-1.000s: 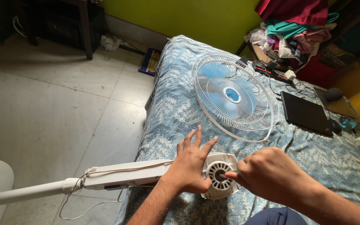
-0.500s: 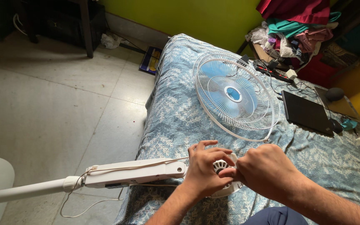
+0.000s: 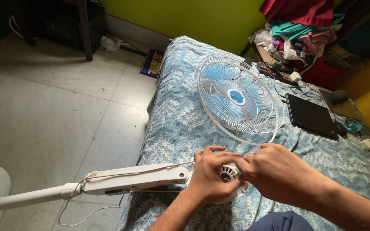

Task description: The person sits on the floor and uses a screwdriver to loosen and tighten screws on the motor housing of a disassembled electric fan. The fan cage and blades rest on a nearby bed while the person works on the motor unit.

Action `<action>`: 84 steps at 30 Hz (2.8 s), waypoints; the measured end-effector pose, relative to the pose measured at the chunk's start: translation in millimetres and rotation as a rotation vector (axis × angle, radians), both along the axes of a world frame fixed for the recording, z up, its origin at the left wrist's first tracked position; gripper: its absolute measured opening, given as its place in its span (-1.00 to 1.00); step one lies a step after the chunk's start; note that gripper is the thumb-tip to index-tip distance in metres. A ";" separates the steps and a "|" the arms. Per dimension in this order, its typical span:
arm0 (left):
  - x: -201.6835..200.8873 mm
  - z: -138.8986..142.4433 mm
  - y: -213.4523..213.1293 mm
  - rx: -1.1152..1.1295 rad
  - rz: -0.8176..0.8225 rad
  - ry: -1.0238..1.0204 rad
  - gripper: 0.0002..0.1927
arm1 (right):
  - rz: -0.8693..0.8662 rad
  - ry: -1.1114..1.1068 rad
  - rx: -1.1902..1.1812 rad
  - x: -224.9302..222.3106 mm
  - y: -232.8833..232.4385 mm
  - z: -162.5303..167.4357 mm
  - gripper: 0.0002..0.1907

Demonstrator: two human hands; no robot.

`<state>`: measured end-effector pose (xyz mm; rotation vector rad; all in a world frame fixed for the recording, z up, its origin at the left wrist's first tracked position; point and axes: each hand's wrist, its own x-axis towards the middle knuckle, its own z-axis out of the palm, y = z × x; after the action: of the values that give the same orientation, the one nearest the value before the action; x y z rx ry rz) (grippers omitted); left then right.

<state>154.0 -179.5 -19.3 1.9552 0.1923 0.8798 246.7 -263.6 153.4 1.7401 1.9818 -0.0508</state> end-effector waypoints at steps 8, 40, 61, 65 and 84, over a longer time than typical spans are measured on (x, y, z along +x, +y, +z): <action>10.1 -10.1 -5.4 -0.043 0.095 -0.052 -0.77 | -0.062 -0.175 -0.085 2.6 -1.3 -10.7 -0.63; 11.6 3.6 31.6 0.161 -0.128 0.073 -0.71 | -0.110 -0.099 0.099 15.8 -1.2 -19.4 -0.49; 13.7 -2.7 25.2 0.215 -0.097 0.060 -0.73 | 0.143 -0.177 0.038 11.0 2.4 -14.3 -0.81; 8.4 1.9 26.0 0.226 -0.133 0.001 -0.72 | 0.076 -0.164 -0.029 12.2 2.9 -18.9 -0.54; 5.7 3.6 32.8 0.183 -0.161 0.050 -0.66 | 0.022 -0.117 -0.101 -2.2 1.9 3.8 -0.98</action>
<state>159.8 -146.7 -15.7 2.1310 -0.0183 0.7650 244.5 -261.7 157.2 1.6198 1.8816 -0.0395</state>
